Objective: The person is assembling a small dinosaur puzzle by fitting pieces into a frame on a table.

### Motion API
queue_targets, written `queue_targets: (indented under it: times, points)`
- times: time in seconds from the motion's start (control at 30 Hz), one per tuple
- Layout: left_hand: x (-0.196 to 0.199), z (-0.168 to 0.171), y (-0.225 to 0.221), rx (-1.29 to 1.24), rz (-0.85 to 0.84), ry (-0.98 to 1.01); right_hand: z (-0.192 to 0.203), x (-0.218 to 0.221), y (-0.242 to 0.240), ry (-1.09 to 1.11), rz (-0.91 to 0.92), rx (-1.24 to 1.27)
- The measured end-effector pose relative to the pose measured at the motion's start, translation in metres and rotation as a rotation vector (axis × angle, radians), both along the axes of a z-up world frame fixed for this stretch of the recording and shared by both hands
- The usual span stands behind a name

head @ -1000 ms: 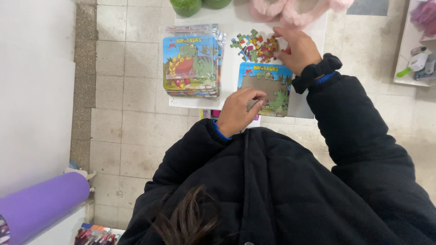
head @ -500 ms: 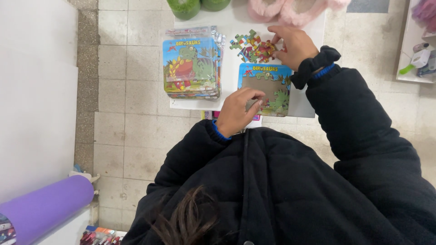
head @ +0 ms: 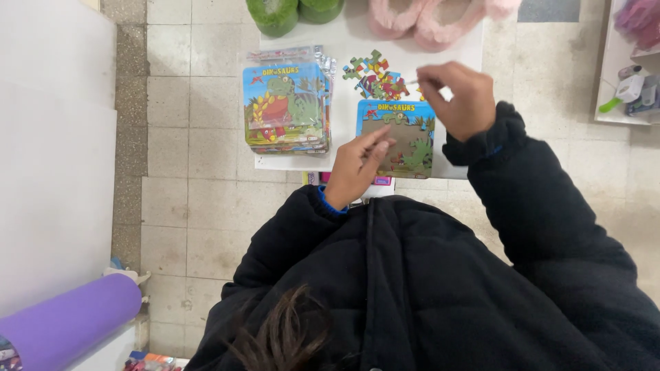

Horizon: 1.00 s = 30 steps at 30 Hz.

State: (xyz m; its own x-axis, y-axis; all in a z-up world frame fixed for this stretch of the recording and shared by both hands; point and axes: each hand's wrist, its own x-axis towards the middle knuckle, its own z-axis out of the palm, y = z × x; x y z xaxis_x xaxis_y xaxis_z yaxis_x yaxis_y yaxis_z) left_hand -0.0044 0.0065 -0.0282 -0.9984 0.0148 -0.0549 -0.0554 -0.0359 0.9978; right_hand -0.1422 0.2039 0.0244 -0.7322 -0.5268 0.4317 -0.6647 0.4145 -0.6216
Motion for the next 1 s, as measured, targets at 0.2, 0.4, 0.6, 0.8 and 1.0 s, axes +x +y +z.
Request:
queue_targets:
  times: [0.2,0.4,0.6,0.8,1.0]
  points:
    - [-0.01,-0.027,0.001,0.31,0.02,-0.032,-0.002,0.067,-0.001,-0.093,0.102,0.047]
    - [-0.012,-0.019,0.004,0.358,-0.004,-0.041,-0.007,0.073,0.006,-0.237,0.116,0.0]
    - [-0.008,-0.044,0.005,0.252,0.149,0.012,-0.003,0.077,-0.002,-0.258,0.116,-0.106]
    - [-0.005,-0.022,0.009,0.361,0.077,-0.029,-0.013,0.071,-0.002,-0.575,-0.005,-0.087]
    - [-0.007,-0.032,0.006,0.247,0.153,-0.045,-0.01,0.054,0.03,-0.501,-0.086,-0.07]
